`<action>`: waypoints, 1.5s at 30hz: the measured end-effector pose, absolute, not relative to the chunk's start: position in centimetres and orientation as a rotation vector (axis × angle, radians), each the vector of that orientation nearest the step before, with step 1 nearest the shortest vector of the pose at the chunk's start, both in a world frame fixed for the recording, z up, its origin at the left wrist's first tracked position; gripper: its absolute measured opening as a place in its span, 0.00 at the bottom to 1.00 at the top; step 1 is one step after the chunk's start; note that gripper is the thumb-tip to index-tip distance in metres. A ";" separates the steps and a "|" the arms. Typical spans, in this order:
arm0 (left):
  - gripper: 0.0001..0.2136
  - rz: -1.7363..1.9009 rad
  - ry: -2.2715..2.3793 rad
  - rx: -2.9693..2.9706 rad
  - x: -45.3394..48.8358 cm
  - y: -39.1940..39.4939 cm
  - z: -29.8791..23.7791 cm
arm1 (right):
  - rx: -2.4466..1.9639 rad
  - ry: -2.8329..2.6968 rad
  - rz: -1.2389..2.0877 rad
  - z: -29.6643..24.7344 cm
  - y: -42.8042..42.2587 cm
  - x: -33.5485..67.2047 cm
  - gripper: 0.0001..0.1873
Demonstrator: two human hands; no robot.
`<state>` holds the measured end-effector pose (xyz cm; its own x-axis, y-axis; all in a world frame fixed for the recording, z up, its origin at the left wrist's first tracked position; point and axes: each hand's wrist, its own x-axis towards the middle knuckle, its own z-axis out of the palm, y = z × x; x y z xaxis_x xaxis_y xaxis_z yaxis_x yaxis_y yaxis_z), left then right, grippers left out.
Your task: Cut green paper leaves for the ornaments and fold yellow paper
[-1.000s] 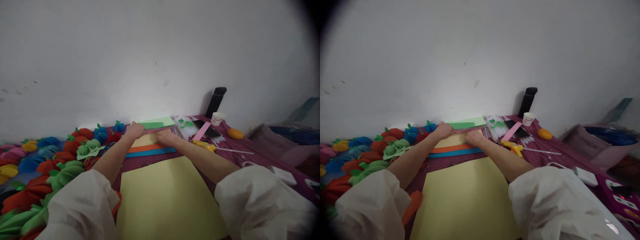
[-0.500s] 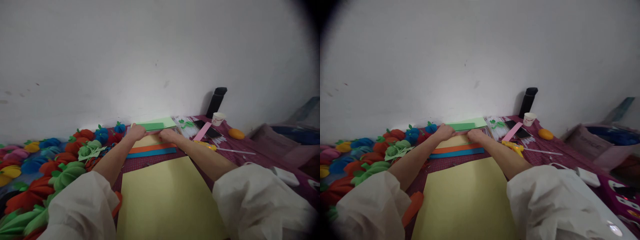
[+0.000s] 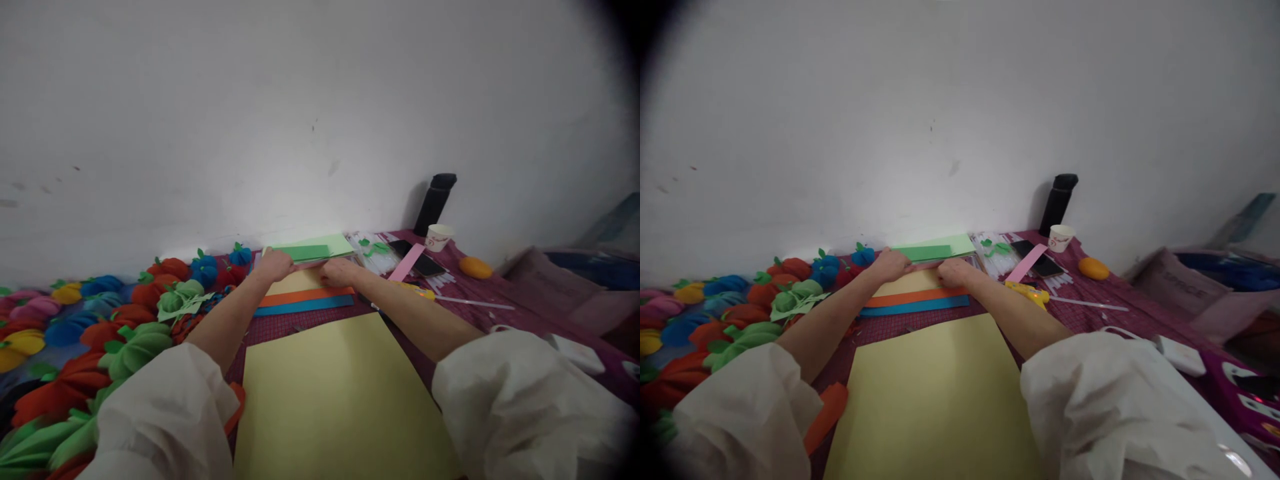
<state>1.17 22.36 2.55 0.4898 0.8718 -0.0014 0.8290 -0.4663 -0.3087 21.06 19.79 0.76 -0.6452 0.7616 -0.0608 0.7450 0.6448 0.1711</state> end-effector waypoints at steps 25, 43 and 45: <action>0.15 0.114 -1.235 -2.453 1.5 19.3 2.6 | 1.302 2.711 0.213 0.6 19.6 20.4 0.15; 0.13 -0.008 -1.557 -2.287 3.0 16.0 -0.8 | 1.401 2.792 0.170 1.4 20.4 21.0 0.16; 0.14 -0.024 -1.559 -2.283 2.8 16.3 -0.5 | 1.408 2.805 0.179 1.4 20.0 20.9 0.18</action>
